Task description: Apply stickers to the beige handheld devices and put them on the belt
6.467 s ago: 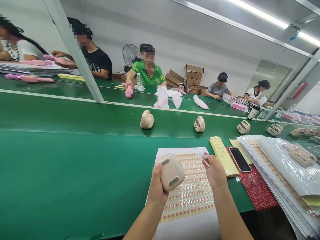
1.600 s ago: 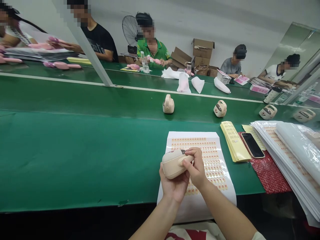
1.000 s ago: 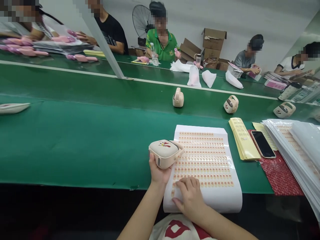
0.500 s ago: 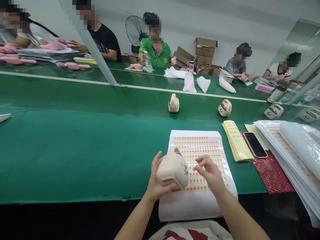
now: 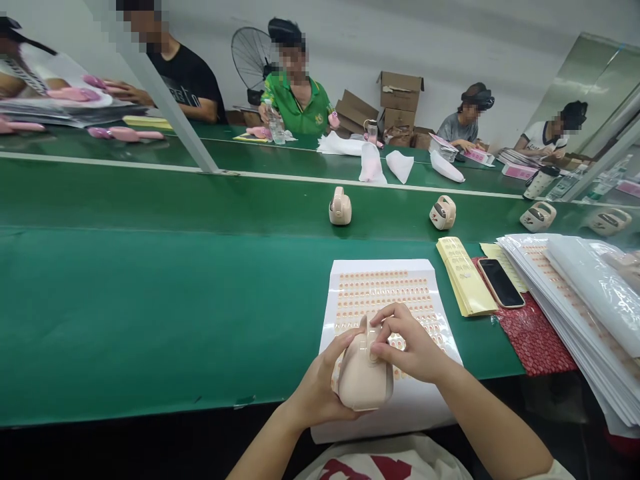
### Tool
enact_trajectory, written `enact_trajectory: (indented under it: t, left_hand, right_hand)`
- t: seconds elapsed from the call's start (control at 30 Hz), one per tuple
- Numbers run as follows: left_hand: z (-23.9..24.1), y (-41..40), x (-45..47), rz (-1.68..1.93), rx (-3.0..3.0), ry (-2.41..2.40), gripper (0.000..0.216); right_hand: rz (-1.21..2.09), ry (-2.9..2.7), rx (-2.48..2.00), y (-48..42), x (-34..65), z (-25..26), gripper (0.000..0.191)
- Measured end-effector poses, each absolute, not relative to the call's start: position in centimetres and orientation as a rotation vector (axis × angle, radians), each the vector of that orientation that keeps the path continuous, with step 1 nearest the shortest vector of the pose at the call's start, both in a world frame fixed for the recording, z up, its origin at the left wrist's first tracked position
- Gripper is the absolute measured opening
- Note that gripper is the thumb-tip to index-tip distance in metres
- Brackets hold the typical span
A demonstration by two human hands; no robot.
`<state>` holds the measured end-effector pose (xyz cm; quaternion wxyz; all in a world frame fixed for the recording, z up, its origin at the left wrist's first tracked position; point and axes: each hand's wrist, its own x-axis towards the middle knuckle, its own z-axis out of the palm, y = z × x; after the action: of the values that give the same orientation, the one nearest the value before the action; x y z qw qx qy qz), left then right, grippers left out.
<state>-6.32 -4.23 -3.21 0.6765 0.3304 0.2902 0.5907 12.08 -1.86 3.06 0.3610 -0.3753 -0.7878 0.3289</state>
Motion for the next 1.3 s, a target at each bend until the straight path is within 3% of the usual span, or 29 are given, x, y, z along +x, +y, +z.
enact_trajectory:
  t: [0.27,0.47,0.93,1.3]
  left_hand:
    - [-3.4,-4.3,-6.1,1.336,0.986,0.688,0.073]
    - [-2.9,-4.3,-5.8,1.349,0.82,0.67,0.065]
    - [-4.9,-4.2,-6.1,1.417,1.955,0.725,0.096]
    - [-4.9,-4.1,-6.0,1.409,2.115,0.721,0.091]
  right_hand:
    - [0.863,-2.151,-0.978,-2.1,12.5,3.8,0.012]
    - [0.865,-2.208,-0.951,-1.9,12.7,4.2,0.014]
    - [0.74,-1.962,-0.865,-2.8,11.8,1.9,0.013]
    - [0.446,-2.051,-0.656,-2.8,12.2,2.2,0.012]
